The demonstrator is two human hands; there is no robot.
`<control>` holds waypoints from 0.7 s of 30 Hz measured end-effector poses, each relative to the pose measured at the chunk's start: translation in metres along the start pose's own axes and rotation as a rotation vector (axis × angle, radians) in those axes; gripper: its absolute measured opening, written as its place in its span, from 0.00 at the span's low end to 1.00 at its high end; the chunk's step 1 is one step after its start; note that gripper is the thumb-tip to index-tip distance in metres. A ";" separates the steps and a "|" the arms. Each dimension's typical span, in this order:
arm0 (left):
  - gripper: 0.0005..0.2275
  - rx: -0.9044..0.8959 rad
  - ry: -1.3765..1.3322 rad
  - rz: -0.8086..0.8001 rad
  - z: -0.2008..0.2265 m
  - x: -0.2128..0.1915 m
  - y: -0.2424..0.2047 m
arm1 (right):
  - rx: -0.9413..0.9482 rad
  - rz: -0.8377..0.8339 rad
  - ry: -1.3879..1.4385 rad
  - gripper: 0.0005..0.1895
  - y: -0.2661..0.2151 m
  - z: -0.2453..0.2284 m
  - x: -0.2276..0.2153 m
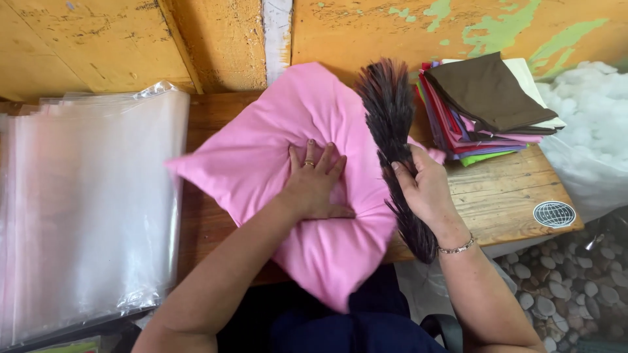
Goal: Adjusting the stuffing and smoothing the surface of a pink pillowcase on a workbench.
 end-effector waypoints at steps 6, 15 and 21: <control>0.47 0.090 0.032 -0.283 -0.043 -0.017 -0.029 | 0.046 -0.040 -0.025 0.20 -0.011 0.008 0.002; 0.40 -0.046 -0.007 0.106 0.040 -0.013 -0.040 | -0.117 -0.159 -0.282 0.20 0.030 0.003 0.042; 0.38 -0.028 -0.002 -0.063 0.027 0.063 -0.005 | -0.190 -0.476 -0.551 0.25 0.016 -0.049 0.104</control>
Point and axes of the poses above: each hand's wrist, its own y-axis towards the middle knuckle, its own x-axis out of the palm, z = x × y, the point moved 5 cm from there along y, towards the middle knuckle, and after that the axes turned 11 degrees about -z, right-handed, at the moved point
